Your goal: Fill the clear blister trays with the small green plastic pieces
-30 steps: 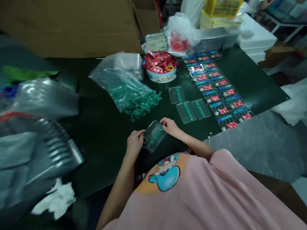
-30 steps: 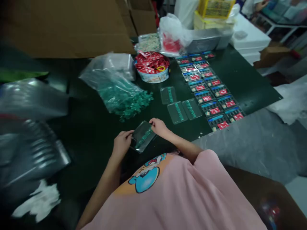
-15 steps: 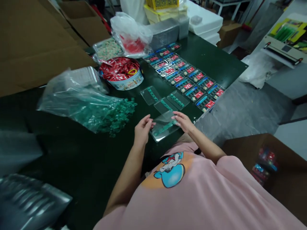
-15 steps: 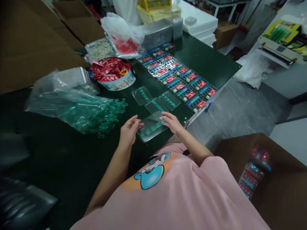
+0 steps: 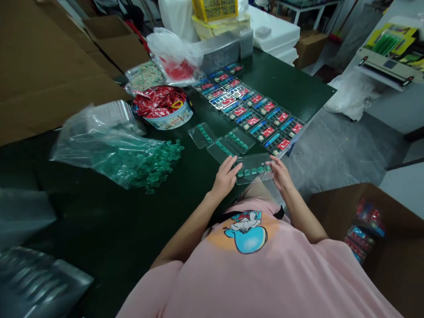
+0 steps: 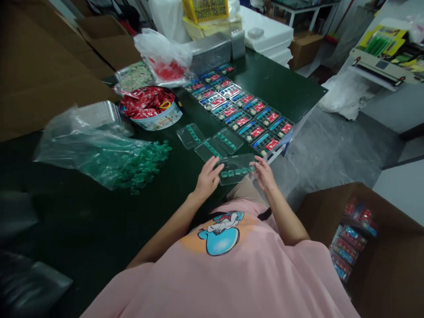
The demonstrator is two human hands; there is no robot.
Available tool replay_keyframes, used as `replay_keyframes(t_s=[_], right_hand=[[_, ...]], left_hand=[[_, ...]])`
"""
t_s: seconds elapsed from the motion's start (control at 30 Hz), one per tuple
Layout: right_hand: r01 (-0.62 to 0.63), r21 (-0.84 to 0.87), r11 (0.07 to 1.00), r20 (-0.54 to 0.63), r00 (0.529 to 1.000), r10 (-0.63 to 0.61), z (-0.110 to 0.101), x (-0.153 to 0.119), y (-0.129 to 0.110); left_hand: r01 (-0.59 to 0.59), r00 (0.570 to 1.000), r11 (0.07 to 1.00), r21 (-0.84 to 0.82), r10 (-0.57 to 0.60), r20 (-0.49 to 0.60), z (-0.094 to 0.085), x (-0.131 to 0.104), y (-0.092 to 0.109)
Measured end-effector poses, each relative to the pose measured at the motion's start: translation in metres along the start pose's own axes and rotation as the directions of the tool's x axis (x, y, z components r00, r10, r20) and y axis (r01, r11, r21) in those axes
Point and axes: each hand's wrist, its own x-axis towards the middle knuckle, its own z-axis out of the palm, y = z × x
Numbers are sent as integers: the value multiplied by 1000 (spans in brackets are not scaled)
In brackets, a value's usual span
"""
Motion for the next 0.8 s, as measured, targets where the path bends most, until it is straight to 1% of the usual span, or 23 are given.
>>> replay_keyframes(t_s=[0.07,0.1,0.13,0.17,0.2,0.23,0.27,0.3,0.33,0.37,0.4,0.43,0.47,0.5,0.53,0.57,0.6,0.63,0.67,0.7,0.73,0.77,0.8], right_hand=[[-33,-2,999,25,999,33,-8,5,-7],[-48,0,999,37,998,48,-11,7,-11],[-62,4,998,49,997,62,-15,10,-14],[-70,6,998,55,996,70,-19,12,-16],[-65,7,998,49,997,65,-22,14,-18],[-37,6,999,28,999,37,-25,15,-20],[15,0,1000,-6,1000,-15,-26,16,-21],[83,-15,996,-49,995,-84,-27,16,-21],[159,-45,986,-100,982,-163,-26,14,-21],[234,-91,968,-148,958,-245,-24,13,-21],[298,-154,942,-185,928,-324,-21,11,-19],[348,-229,909,-202,897,-394,-17,9,-16],[391,-312,866,-188,868,-460,-13,8,-12],[435,-393,810,-132,845,-518,-7,7,-7],[487,-458,744,-33,827,-562,-2,9,-1],[549,-497,672,104,806,-582,4,11,6],[616,-508,601,255,775,-579,9,15,12],[680,-498,538,393,730,-559,14,19,18],[732,-477,487,505,682,-529,18,24,21],[769,-456,447,587,638,-498,21,28,22],[795,-444,413,640,604,-475,22,32,19],[811,-444,381,670,583,-461,23,34,13],[820,-454,349,683,572,-454,23,36,3]], left_hand=[[-71,995,997,-42,73,60,8,6,4],[-78,993,994,-70,84,77,12,10,7],[-57,994,994,-92,65,83,17,14,10],[-4,997,994,-108,13,77,21,18,14],[75,996,990,-123,-68,61,25,23,18],[175,984,975,-139,-171,41,29,27,21],[284,958,945,-161,-284,22,32,32,23],[388,919,902,-191,-393,10,35,37,25],[476,873,850,-226,-487,7,38,42,26],[545,827,796,-264,-562,15,39,46,27],[596,787,743,-304,-616,36,41,50,29],[631,756,695,-345,-650,74,41,55,31],[652,738,650,-389,-663,129,42,59,33],[662,731,611,-434,-654,194,42,63,37],[661,735,578,-479,-628,256,42,68,41],[651,746,553,-520,-593,303,43,73,45],[637,760,536,-555,-559,332,44,78,47],[623,771,522,-583,-537,342,45,83,49],[613,776,508,-605,-532,339,46,88,48],[609,774,490,-623,-540,331,46,93,46],[612,765,467,-638,-554,328,47,98,41],[619,755,444,-648,-564,334,46,102,36],[629,747,428,-649,-564,352,44,107,31]])
